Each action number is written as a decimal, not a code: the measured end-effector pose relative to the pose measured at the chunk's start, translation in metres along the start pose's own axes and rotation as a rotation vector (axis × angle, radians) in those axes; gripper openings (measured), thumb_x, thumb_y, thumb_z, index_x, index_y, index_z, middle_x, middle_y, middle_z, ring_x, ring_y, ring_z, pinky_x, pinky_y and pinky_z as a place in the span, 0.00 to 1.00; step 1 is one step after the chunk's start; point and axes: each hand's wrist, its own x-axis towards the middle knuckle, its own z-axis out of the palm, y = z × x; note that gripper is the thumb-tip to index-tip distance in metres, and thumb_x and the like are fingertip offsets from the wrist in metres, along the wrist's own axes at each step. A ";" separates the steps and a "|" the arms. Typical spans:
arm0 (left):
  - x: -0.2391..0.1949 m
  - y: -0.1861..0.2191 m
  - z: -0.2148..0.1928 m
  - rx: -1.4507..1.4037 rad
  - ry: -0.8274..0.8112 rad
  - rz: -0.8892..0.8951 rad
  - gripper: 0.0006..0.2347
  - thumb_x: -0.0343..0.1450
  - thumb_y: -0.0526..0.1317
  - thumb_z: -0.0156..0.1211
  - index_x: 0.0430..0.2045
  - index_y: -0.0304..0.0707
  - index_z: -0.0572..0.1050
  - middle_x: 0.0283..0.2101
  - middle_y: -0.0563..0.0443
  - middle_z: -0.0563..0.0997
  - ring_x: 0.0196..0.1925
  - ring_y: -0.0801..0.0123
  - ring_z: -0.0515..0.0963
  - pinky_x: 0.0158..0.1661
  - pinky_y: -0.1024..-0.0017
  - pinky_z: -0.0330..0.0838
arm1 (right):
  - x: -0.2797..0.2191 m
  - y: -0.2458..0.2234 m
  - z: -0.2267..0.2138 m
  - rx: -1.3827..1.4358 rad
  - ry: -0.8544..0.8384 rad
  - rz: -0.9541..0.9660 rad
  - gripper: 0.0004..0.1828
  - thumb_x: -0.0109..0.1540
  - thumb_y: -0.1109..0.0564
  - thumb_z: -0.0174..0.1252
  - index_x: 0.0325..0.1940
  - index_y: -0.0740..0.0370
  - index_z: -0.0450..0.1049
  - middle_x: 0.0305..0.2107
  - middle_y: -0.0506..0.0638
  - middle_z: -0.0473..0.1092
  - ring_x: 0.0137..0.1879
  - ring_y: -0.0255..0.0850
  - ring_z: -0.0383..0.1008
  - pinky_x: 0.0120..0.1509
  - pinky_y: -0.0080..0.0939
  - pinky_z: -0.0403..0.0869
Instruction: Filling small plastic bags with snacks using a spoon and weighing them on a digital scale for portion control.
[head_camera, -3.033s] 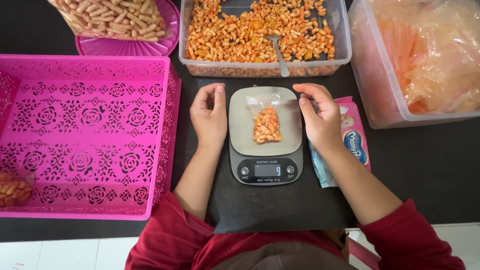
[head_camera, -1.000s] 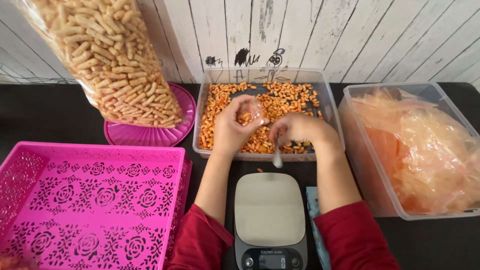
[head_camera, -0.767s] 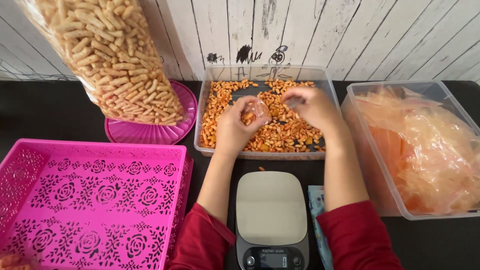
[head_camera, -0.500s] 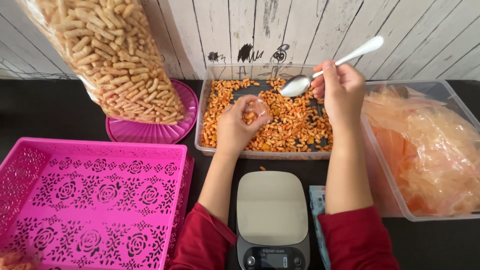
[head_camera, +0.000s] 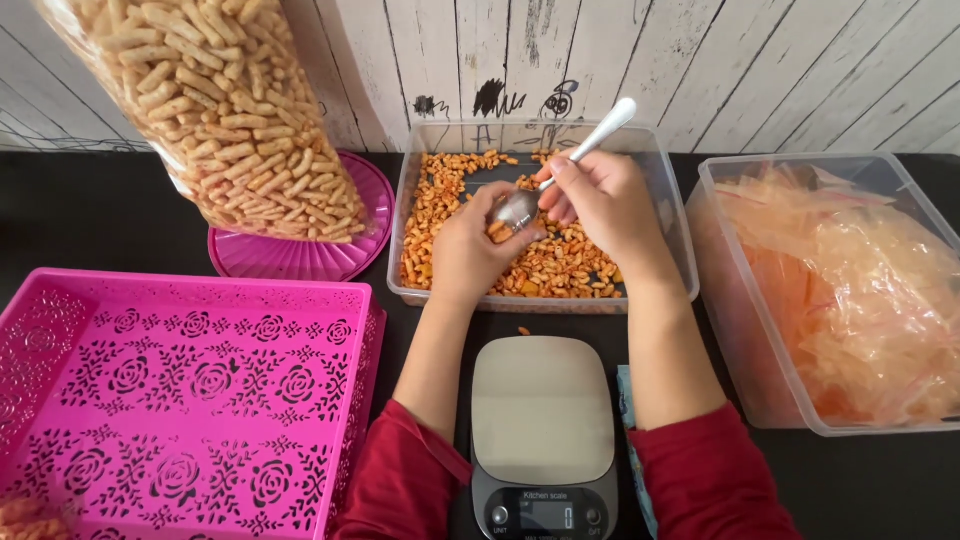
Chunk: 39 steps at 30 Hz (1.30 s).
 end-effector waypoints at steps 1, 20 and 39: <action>0.000 0.001 -0.001 0.000 -0.001 0.000 0.25 0.55 0.51 0.79 0.46 0.61 0.75 0.35 0.52 0.85 0.41 0.59 0.85 0.43 0.66 0.79 | 0.000 0.001 0.000 0.000 0.000 0.001 0.15 0.69 0.54 0.53 0.40 0.71 0.76 0.24 0.59 0.75 0.27 0.37 0.78 0.30 0.31 0.80; -0.001 0.004 -0.005 0.086 -0.102 -0.022 0.27 0.58 0.55 0.75 0.50 0.57 0.73 0.41 0.52 0.82 0.47 0.58 0.83 0.47 0.63 0.77 | 0.016 0.033 -0.005 0.211 0.231 0.300 0.14 0.67 0.51 0.53 0.37 0.65 0.75 0.19 0.54 0.74 0.20 0.35 0.76 0.22 0.30 0.77; 0.001 -0.009 -0.011 -0.239 -0.031 -0.013 0.15 0.73 0.42 0.57 0.54 0.44 0.75 0.44 0.37 0.82 0.50 0.47 0.81 0.50 0.54 0.76 | 0.000 -0.013 -0.044 -0.460 0.092 0.104 0.11 0.67 0.53 0.59 0.49 0.60 0.80 0.31 0.54 0.77 0.38 0.39 0.79 0.39 0.35 0.79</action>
